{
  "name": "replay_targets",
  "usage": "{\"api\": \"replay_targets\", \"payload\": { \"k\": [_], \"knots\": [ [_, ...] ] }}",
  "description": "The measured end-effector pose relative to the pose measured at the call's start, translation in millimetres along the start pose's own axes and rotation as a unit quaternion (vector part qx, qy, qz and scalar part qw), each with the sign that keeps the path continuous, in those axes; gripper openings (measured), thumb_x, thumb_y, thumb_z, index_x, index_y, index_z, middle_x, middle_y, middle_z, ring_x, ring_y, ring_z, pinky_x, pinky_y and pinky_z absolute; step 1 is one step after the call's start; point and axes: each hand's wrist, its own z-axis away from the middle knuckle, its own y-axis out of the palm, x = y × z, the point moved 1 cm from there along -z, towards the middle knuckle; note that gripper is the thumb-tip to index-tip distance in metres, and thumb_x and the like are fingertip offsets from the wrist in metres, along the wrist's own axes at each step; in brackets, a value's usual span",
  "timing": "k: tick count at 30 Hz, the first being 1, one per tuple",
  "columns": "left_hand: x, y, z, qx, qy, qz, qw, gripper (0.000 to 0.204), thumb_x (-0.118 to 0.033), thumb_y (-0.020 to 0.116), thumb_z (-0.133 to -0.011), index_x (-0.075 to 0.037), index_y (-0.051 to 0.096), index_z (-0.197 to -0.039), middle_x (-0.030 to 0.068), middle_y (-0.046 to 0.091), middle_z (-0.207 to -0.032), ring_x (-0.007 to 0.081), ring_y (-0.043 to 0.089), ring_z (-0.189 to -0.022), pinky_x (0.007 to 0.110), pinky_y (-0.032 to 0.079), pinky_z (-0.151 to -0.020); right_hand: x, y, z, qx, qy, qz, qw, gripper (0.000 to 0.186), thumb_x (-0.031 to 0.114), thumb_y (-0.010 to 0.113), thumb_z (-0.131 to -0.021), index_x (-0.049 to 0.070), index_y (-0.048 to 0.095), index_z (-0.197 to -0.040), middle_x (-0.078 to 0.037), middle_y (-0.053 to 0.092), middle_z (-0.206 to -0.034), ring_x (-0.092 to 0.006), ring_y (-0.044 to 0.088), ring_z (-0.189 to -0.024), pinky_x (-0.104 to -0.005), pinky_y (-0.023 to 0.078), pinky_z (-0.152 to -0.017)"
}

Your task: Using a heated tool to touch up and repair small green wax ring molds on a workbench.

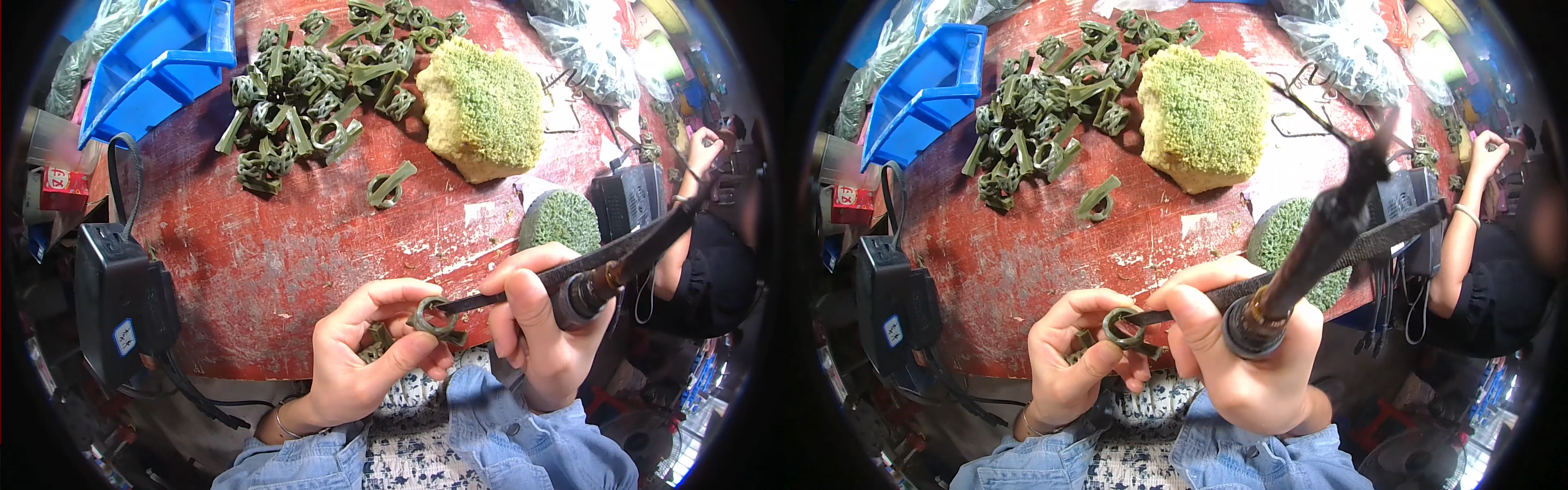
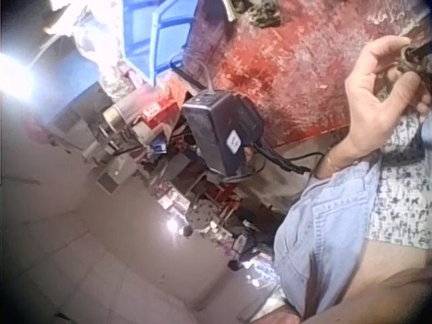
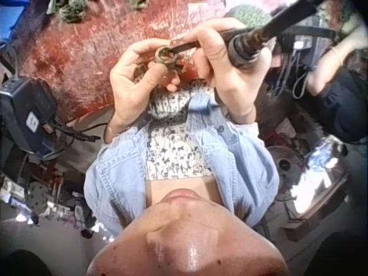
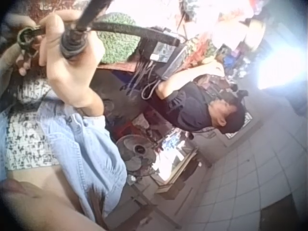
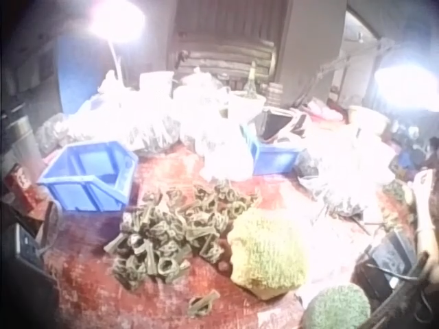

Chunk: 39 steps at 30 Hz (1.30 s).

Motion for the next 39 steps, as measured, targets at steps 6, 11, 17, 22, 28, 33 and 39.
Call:
{"api": "replay_targets", "payload": {
  "k": [6,11,17,22,28,33,39],
  "knots": [
    [1,-4,1,0.004,0.015,-0.006,1.000,0.033,-0.001,0.054,-0.082,0.007,0.043,-0.112,0.0134,0.057,-0.094,0.0147,0.059,-0.073,0.024,0.051,-0.061,-11,-6,-4,-0.019,0.024,-0.040,0.999,0.020,0.016,0.051,-0.087,-0.003,0.056,-0.081,-0.003,0.048,-0.046,-0.0053,0.039,-0.036,-0.0181,0.027,-0.033],
    [-4,4,0,0.002,0.073,-0.086,0.994,0.037,-0.015,0.062,-0.079,0.007,0.047,-0.105,0.0166,0.056,-0.096,0.0196,0.061,-0.073,0.026,0.052,-0.057,-14,-10,-5,-0.045,0.024,-0.018,0.999,0.020,0.015,0.049,-0.088,-0.003,0.056,-0.083,-0.002,0.048,-0.045,-0.0032,0.037,-0.034,-0.0163,0.025,-0.032],
    [-12,2,-1,0.078,0.100,-0.234,0.964,0.031,-0.011,0.065,-0.076,0.007,0.053,-0.098,0.0151,0.059,-0.093,0.0190,0.062,-0.078,0.026,0.053,-0.062,-23,-7,-5,-0.014,0.027,-0.051,0.998,0.020,0.016,0.050,-0.087,-0.002,0.057,-0.083,-0.004,0.049,-0.044,-0.0034,0.036,-0.032,-0.0177,0.024,-0.030],
    [-10,-1,2,-0.014,0.110,-0.252,0.961,0.030,0.001,0.069,-0.067,0.005,0.053,-0.093,0.0134,0.061,-0.090,0.0136,0.061,-0.072,0.022,0.051,-0.059,-13,-23,0,-0.124,-0.070,-0.047,0.989,0.014,0.010,0.047,-0.086,-0.003,0.049,-0.091,-0.008,0.047,-0.045,-0.0040,0.029,-0.029,-0.0175,0.018,-0.028],
    [-12,-1,0,-0.050,0.205,-0.332,0.920,0.035,0.001,0.073,-0.061,-0.001,0.056,-0.093,0.0091,0.058,-0.088,0.0084,0.055,-0.072,0.019,0.044,-0.057,-13,-33,18,-0.105,-0.102,0.041,0.988,0.027,0.002,0.056,-0.076,0.001,0.038,-0.095,-0.012,0.048,-0.069,-0.0056,0.038,-0.045,-0.0166,0.030,-0.041],
    [-9,-5,3,-0.093,0.218,-0.354,0.905,0.034,0.001,0.072,-0.061,-0.002,0.058,-0.092,0.0082,0.057,-0.089,0.0079,0.054,-0.071,0.018,0.042,-0.054,-29,-32,15,0.008,-0.192,0.287,0.939,0.034,0.006,0.071,-0.063,0.001,0.050,-0.089,-0.011,0.046,-0.084,-0.0159,0.047,-0.069,-0.0264,0.040,-0.062],
    [-8,-6,2,-0.130,0.220,-0.371,0.893,0.035,0.002,0.071,-0.062,-0.002,0.058,-0.093,0.0091,0.055,-0.092,0.0087,0.054,-0.073,0.018,0.044,-0.055,-56,-32,39,-0.013,-0.189,0.347,0.919,0.041,0.033,0.072,-0.067,0.001,0.057,-0.087,-0.007,0.058,-0.066,-0.0166,0.057,-0.053,-0.0252,0.043,-0.047]
  ]
}}
